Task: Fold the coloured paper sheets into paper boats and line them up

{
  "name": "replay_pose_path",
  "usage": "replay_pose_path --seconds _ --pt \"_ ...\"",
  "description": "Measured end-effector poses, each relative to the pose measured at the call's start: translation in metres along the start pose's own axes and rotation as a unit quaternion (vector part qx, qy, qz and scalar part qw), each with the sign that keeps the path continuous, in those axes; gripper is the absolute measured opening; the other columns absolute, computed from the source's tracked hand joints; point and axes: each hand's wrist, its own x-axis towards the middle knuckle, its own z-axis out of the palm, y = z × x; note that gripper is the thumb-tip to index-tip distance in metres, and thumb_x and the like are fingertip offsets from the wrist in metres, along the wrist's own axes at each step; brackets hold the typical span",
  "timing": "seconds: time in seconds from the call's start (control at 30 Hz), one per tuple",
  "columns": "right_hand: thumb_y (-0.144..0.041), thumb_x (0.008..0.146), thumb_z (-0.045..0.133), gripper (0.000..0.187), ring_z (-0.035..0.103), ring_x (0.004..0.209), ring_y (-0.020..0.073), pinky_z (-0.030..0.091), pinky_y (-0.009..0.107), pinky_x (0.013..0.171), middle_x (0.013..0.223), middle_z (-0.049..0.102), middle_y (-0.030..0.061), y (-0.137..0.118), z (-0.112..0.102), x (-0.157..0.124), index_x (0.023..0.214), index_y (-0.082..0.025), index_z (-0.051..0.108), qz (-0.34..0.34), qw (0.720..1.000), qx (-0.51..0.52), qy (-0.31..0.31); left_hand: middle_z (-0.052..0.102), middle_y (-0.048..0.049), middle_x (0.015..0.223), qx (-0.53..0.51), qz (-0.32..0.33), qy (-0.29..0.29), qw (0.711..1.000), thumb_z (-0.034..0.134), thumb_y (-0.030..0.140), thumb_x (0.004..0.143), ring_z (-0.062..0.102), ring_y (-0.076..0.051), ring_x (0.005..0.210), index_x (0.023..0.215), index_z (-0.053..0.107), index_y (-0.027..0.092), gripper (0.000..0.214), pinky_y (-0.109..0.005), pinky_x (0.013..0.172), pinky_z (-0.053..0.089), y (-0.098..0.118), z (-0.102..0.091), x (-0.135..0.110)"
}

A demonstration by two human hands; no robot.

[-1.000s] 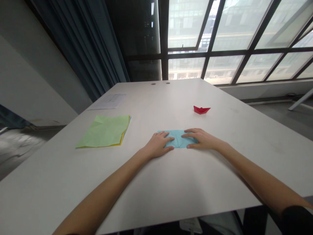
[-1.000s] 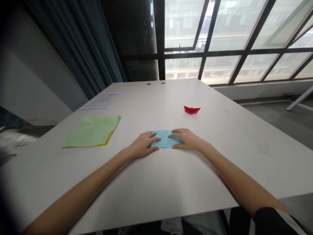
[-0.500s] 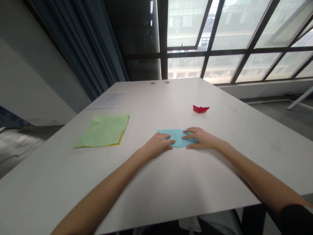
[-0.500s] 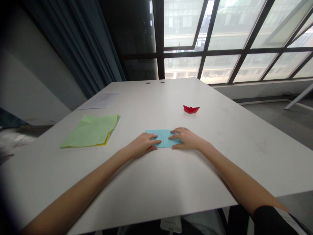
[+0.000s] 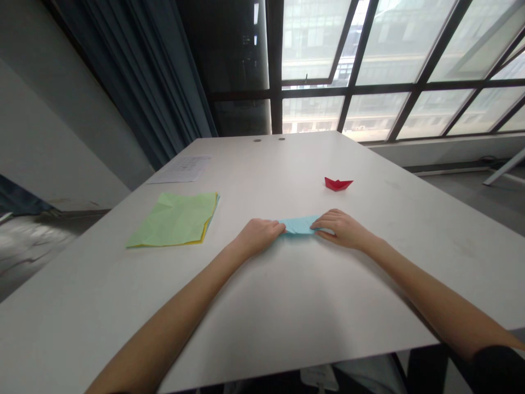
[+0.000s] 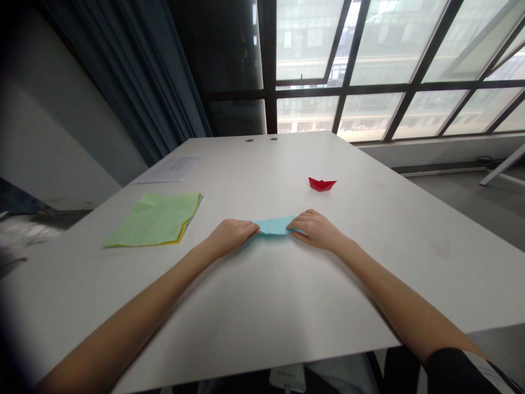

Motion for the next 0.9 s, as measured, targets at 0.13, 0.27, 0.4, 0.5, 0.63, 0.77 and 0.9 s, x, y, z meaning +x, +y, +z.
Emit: replay_pose_path --seconds 0.13,0.27,0.4,0.5,0.63,0.77,0.9 --pt "-0.04 0.084 0.047 0.028 0.062 0.078 0.0199 0.047 0.033 0.072 0.086 0.069 0.0056 0.003 -0.004 -0.001 0.09 -0.021 0.067 0.116 0.982 0.082 0.125 0.066 -0.0031 0.085 -0.083 -0.057 0.047 0.994 0.034 0.034 0.09 0.061 -0.015 0.074 0.096 0.058 0.02 0.028 -0.022 0.06 0.041 -0.011 -0.018 -0.004" --pt "-0.047 0.077 0.055 0.034 0.062 0.074 0.0205 0.049 0.031 0.063 0.084 0.069 0.0051 0.01 -0.002 -0.001 0.09 -0.019 0.068 0.217 0.93 0.224 0.196 0.066 -0.0015 0.084 -0.229 -0.11 0.099 0.962 0.044 0.032 0.085 0.059 -0.013 0.071 0.101 0.059 0.02 0.025 -0.022 0.063 0.041 -0.022 -0.029 -0.007" --pt "-0.043 0.073 0.061 0.034 0.061 0.074 0.0186 0.049 0.03 0.064 0.089 0.069 0.0049 0.016 0.002 -0.001 0.097 -0.019 0.067 0.228 0.89 0.332 0.213 0.062 -0.0011 0.076 -0.358 -0.158 0.149 0.908 0.049 0.033 0.081 0.052 -0.011 0.063 0.099 0.062 0.017 0.028 -0.022 0.059 0.04 -0.026 -0.028 -0.004" --pt "-0.04 0.071 0.065 0.037 0.06 0.07 0.0162 0.048 0.028 0.059 0.09 0.068 0.0047 0.016 0.002 -0.001 0.102 -0.02 0.066 0.234 0.879 0.354 0.216 0.056 0.0008 0.07 -0.433 -0.17 0.153 0.872 0.053 0.033 0.078 0.045 -0.009 0.057 0.106 0.059 0.016 0.034 -0.02 0.052 0.036 -0.025 -0.025 -0.002" --pt "-0.04 0.068 0.067 0.041 0.061 0.072 0.0177 0.049 0.028 0.058 0.091 0.068 0.0063 0.016 0.001 -0.001 0.103 -0.019 0.066 0.238 0.874 0.368 0.21 0.047 0.0033 0.064 -0.504 -0.165 0.137 0.837 0.056 0.03 0.074 0.037 -0.006 0.052 0.107 0.057 0.014 0.037 -0.018 0.047 0.03 -0.025 -0.022 -0.001" --pt "-0.041 0.068 0.068 0.04 0.061 0.077 0.0195 0.05 0.029 0.06 0.092 0.068 0.0069 0.017 0.002 -0.002 0.102 -0.02 0.067 0.24 0.877 0.361 0.206 0.047 0.0031 0.064 -0.529 -0.167 0.118 0.823 0.059 0.031 0.071 0.037 -0.006 0.052 0.104 0.059 0.013 0.037 -0.018 0.047 0.03 -0.026 -0.02 -0.001" --pt "-0.041 0.068 0.067 0.038 0.061 0.074 0.0184 0.049 0.028 0.06 0.09 0.069 0.0063 0.017 0.002 -0.002 0.099 -0.02 0.068 0.241 0.876 0.362 0.209 0.045 0.0046 0.06 -0.539 -0.171 0.11 0.817 0.06 0.031 0.07 0.037 -0.006 0.05 0.105 0.058 0.014 0.039 -0.018 0.046 0.031 -0.026 -0.02 -0.002"
